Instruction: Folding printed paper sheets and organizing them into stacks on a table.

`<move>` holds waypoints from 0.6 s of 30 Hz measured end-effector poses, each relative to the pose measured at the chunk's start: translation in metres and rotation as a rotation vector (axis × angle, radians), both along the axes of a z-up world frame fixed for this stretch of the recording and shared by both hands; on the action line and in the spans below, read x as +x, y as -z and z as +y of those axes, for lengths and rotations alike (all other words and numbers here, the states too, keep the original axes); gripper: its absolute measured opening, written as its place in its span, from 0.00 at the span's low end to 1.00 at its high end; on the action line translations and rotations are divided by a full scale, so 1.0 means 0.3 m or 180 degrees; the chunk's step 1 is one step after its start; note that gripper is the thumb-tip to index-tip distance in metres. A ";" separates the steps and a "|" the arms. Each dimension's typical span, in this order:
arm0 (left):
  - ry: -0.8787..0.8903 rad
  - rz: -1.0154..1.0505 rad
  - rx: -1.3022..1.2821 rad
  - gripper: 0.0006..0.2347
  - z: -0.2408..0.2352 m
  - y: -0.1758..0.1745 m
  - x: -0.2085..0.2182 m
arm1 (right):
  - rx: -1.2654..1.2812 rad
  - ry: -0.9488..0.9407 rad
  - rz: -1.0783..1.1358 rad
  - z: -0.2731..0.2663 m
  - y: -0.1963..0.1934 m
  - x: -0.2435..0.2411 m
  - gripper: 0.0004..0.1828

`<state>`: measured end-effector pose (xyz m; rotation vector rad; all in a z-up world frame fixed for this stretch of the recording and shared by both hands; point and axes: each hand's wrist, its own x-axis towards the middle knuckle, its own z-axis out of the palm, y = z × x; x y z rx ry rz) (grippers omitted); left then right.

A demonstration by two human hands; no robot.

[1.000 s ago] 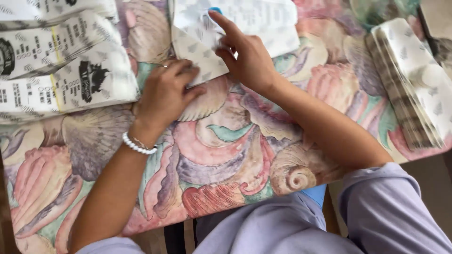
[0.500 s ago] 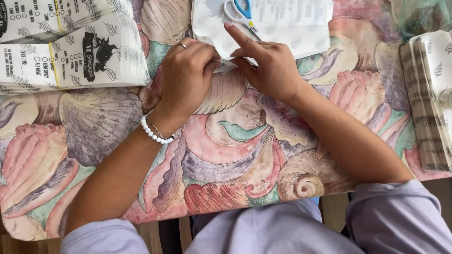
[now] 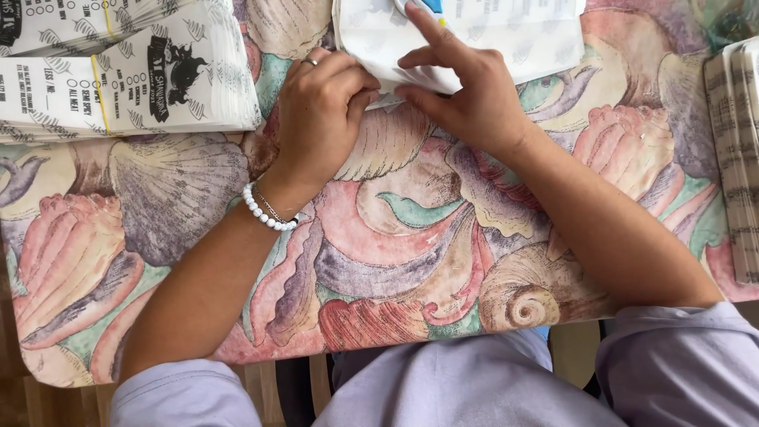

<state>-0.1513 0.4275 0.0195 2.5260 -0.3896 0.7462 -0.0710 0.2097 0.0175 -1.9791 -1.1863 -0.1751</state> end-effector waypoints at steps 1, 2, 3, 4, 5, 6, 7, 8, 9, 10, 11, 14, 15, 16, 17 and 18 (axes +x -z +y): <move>-0.0008 0.0000 0.0004 0.05 -0.001 -0.003 0.002 | 0.0004 -0.0008 0.0000 0.002 0.018 0.003 0.44; 0.0050 0.0051 -0.0258 0.06 -0.002 -0.006 0.004 | -0.0004 0.0026 -0.0174 0.003 0.035 0.006 0.40; 0.0112 0.0097 -0.0522 0.08 -0.004 -0.010 0.009 | -0.0013 0.0064 -0.0351 0.004 0.051 0.011 0.37; 0.0107 0.0091 -0.0520 0.08 -0.003 -0.012 0.009 | -0.0010 0.0059 -0.0356 0.006 0.042 0.007 0.37; 0.0128 0.0108 -0.0633 0.08 -0.002 -0.015 0.010 | -0.0081 0.0014 -0.0501 0.010 0.034 0.005 0.40; 0.0150 0.0126 -0.0746 0.07 -0.001 -0.016 0.012 | -0.0153 -0.0030 -0.0646 0.013 0.026 0.002 0.43; 0.0143 0.0133 -0.0751 0.07 -0.001 -0.020 0.010 | -0.0157 -0.0037 -0.0638 0.016 0.040 0.001 0.43; 0.0177 0.0080 -0.0835 0.08 -0.001 -0.023 0.010 | -0.0178 0.0066 -0.0711 0.019 0.054 0.001 0.38; 0.0219 0.0009 -0.0912 0.09 0.000 -0.030 0.016 | -0.0193 0.0177 -0.0802 0.024 0.065 0.007 0.34; 0.0221 0.0000 -0.0910 0.09 -0.001 -0.036 0.012 | -0.0192 0.0177 -0.0812 0.026 0.050 0.001 0.34; 0.0100 0.0049 -0.1045 0.16 -0.001 -0.042 0.004 | -0.0006 0.0181 -0.0479 0.030 0.037 -0.008 0.34; -0.0025 0.0350 -0.1544 0.28 0.016 -0.041 -0.012 | 0.0422 0.0376 -0.0081 0.029 -0.003 -0.049 0.31; -0.0014 0.0581 -0.1915 0.32 0.024 -0.041 -0.008 | 0.0657 0.0572 -0.0045 0.026 -0.021 -0.059 0.28; -0.0014 0.0567 -0.1913 0.32 0.028 -0.050 -0.005 | 0.0661 0.0567 -0.0057 0.030 -0.056 -0.085 0.28; -0.0234 0.1022 -0.2484 0.27 0.031 -0.060 -0.003 | 0.0633 0.0319 0.0184 0.032 -0.091 -0.111 0.15; -0.0451 0.1491 -0.3045 0.33 0.034 -0.070 -0.001 | 0.0603 0.0068 0.0422 0.034 -0.126 -0.138 0.07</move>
